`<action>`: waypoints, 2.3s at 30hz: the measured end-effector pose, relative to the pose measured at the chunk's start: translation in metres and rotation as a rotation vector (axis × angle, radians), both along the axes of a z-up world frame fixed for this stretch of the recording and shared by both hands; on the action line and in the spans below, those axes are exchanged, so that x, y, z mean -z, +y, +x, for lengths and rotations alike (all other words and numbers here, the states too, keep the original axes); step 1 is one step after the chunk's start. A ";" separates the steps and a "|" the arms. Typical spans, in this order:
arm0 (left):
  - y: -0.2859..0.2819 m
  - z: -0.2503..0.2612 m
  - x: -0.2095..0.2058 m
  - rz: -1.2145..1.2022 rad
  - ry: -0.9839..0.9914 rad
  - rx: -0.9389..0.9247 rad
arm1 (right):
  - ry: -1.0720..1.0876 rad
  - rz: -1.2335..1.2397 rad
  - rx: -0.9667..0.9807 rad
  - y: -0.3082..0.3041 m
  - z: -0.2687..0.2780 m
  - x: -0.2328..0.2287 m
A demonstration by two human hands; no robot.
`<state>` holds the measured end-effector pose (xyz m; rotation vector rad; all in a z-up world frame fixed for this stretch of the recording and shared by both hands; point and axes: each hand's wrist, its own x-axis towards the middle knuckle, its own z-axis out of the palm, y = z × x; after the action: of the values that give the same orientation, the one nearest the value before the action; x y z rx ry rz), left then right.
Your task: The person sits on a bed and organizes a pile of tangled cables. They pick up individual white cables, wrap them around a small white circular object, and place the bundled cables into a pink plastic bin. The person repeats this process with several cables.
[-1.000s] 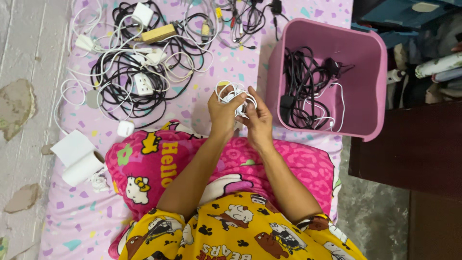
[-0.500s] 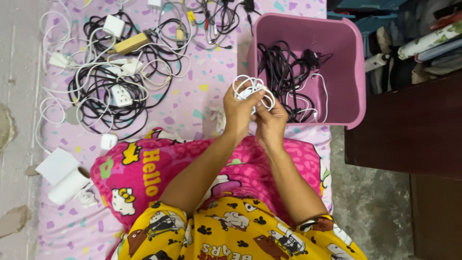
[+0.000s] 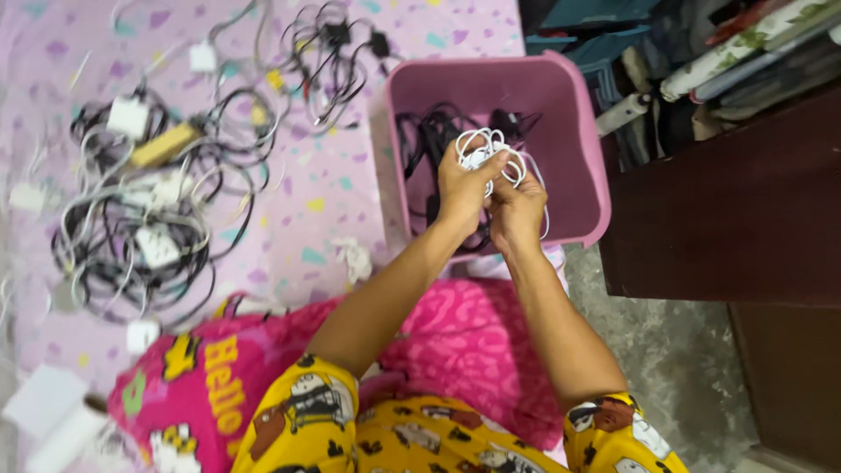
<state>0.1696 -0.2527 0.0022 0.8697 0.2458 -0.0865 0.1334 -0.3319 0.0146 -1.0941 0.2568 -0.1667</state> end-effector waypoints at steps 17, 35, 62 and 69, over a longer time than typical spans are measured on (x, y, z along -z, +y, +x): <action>-0.076 0.122 0.087 0.049 0.242 -0.064 | 0.281 -0.124 0.045 -0.079 0.122 0.077; -0.098 0.158 0.178 -0.044 0.464 0.071 | 0.414 -0.143 0.159 -0.103 0.181 0.169; -0.103 0.169 0.179 -0.507 0.586 0.088 | 0.543 -0.362 0.018 -0.109 0.188 0.149; -0.099 0.156 0.160 -0.454 0.613 0.089 | 0.506 -0.336 0.043 -0.111 0.183 0.157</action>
<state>0.3257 -0.3514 -0.1580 0.3810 0.7294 -0.4771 0.3165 -0.4424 -0.1423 -1.4570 0.7254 0.0353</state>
